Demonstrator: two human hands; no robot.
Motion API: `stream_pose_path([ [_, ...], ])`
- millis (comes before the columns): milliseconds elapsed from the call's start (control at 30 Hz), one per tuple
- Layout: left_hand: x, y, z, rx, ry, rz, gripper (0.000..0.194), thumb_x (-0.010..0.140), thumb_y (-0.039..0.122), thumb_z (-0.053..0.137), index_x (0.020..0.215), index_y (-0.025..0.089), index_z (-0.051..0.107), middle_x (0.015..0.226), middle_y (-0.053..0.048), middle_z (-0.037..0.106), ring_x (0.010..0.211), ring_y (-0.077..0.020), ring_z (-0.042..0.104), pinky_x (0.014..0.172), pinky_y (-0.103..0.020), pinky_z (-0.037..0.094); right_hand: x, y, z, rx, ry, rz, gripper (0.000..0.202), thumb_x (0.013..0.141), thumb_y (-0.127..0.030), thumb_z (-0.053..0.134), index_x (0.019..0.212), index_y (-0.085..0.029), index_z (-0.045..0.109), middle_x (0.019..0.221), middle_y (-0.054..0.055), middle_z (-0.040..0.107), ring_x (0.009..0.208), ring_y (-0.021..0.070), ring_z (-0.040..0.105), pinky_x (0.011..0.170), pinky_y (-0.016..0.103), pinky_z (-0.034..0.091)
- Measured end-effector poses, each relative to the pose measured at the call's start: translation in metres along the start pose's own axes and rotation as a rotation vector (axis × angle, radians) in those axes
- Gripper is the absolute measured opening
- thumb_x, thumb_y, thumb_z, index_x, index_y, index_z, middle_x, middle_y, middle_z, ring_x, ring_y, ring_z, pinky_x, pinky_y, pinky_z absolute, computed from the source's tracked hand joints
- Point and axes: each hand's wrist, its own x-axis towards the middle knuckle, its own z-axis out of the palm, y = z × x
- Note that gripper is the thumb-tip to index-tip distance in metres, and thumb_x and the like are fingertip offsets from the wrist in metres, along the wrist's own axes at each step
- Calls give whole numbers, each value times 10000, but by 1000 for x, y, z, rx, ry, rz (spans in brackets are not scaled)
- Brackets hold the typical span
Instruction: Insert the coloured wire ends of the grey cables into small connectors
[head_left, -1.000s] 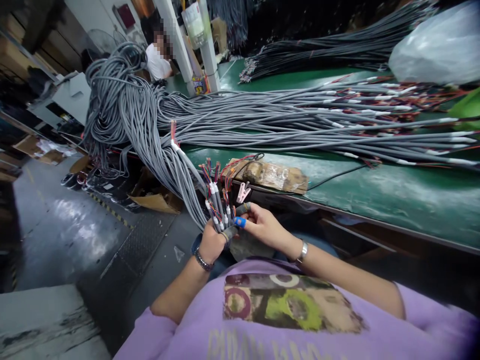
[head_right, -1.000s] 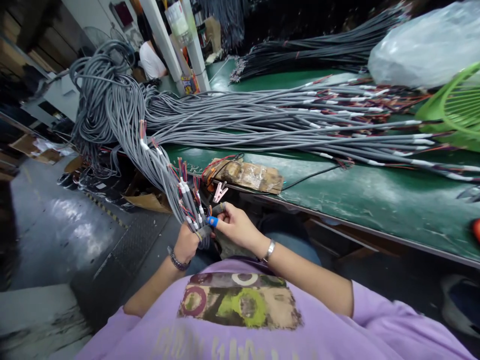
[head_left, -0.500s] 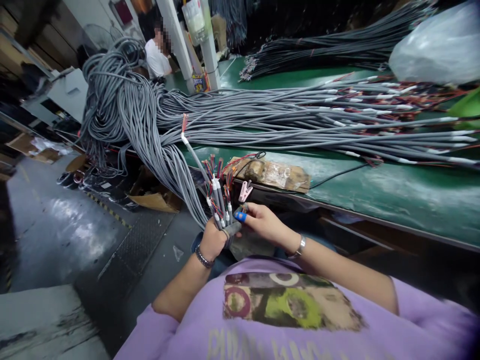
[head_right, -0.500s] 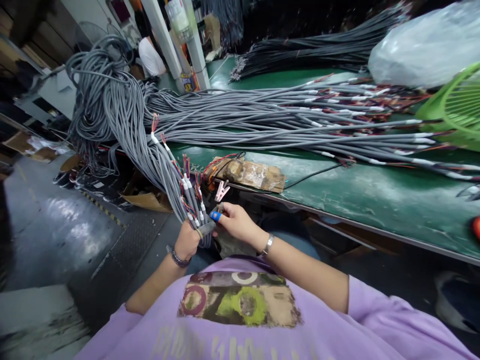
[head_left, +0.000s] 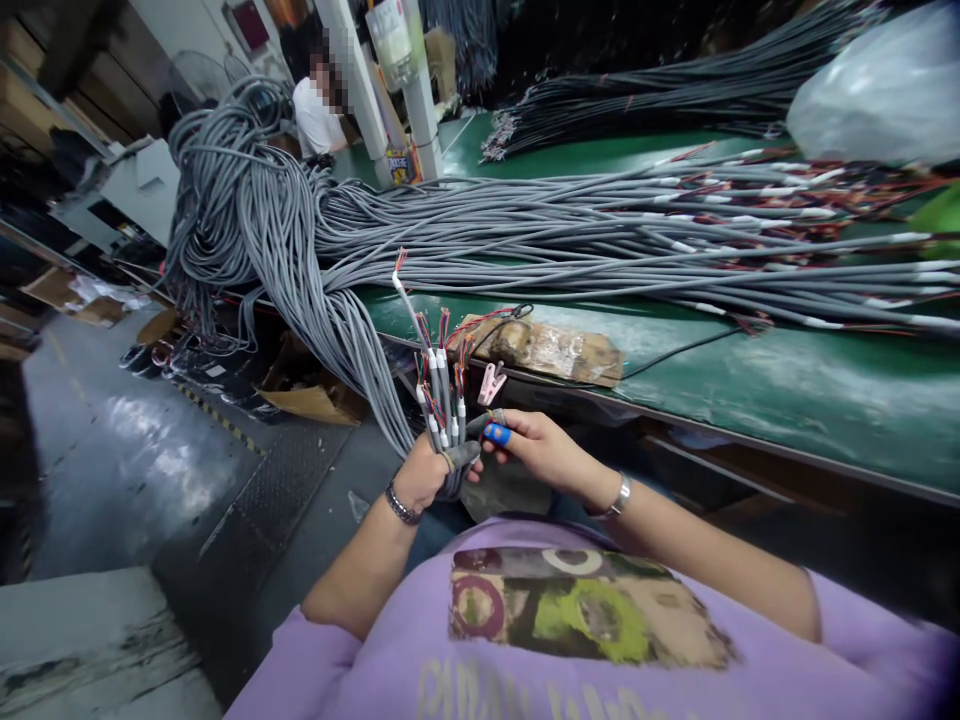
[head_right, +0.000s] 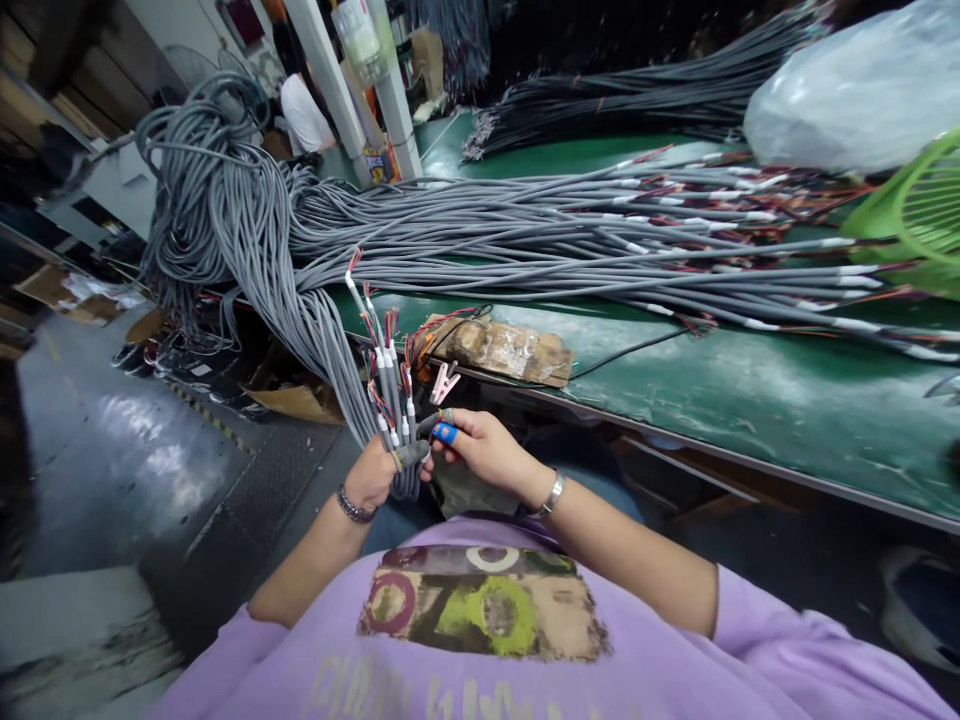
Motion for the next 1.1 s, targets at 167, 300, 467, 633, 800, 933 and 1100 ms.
stream_pose_path([
  [167, -6, -1, 7, 13, 31, -1, 351, 613, 425, 767, 717, 109, 654, 585, -31, 614, 514, -124, 568, 529, -269, 494, 1, 10, -14, 172, 268, 90, 275, 714, -428, 632, 745, -163, 567, 661, -23, 543, 492, 58, 448, 507, 226, 432],
  [300, -7, -2, 14, 14, 135, 95, 314, 643, 416, 745, 679, 121, 644, 575, -26, 618, 529, -130, 575, 566, -276, 496, -5, 8, -20, 302, 260, 206, 306, 663, -401, 691, 813, -171, 555, 704, -22, 548, 497, 55, 459, 521, 240, 477],
  [467, -2, -8, 19, 113, 139, 152, 270, 693, 390, 711, 665, 129, 646, 587, -26, 634, 561, -139, 599, 610, -281, 511, -8, 1, -7, 72, 86, 177, 356, 667, -451, 708, 791, -172, 525, 609, -37, 530, 489, 76, 463, 454, 214, 422],
  [633, -1, -12, 20, 139, 132, 84, 274, 678, 390, 725, 726, 129, 655, 593, -22, 637, 524, -137, 594, 563, -281, 521, -3, 0, -4, -43, 122, 155, 390, 655, -492, 708, 660, -180, 474, 504, -67, 466, 419, 66, 432, 401, 201, 334],
  [800, -3, -9, 15, 126, 126, 74, 282, 660, 389, 738, 722, 125, 663, 580, -20, 628, 499, -125, 573, 525, -256, 489, -6, 2, -7, 169, 46, 207, 389, 629, -487, 728, 714, -162, 533, 604, -34, 571, 467, 78, 539, 477, 220, 433],
  [933, -2, -10, 13, 99, 100, 143, 255, 678, 372, 727, 677, 124, 666, 605, -29, 640, 552, -124, 583, 576, -248, 485, -7, 5, -5, 313, 35, 269, 366, 612, -447, 747, 726, -157, 554, 621, -18, 602, 482, 77, 549, 499, 226, 463],
  [1100, -2, -11, 14, 46, 89, 110, 239, 694, 358, 707, 688, 124, 660, 616, -36, 644, 560, -137, 599, 583, -274, 516, -1, 5, 0, 246, 89, 227, 342, 602, -409, 755, 702, -164, 538, 561, -38, 562, 455, 69, 496, 464, 209, 415],
])
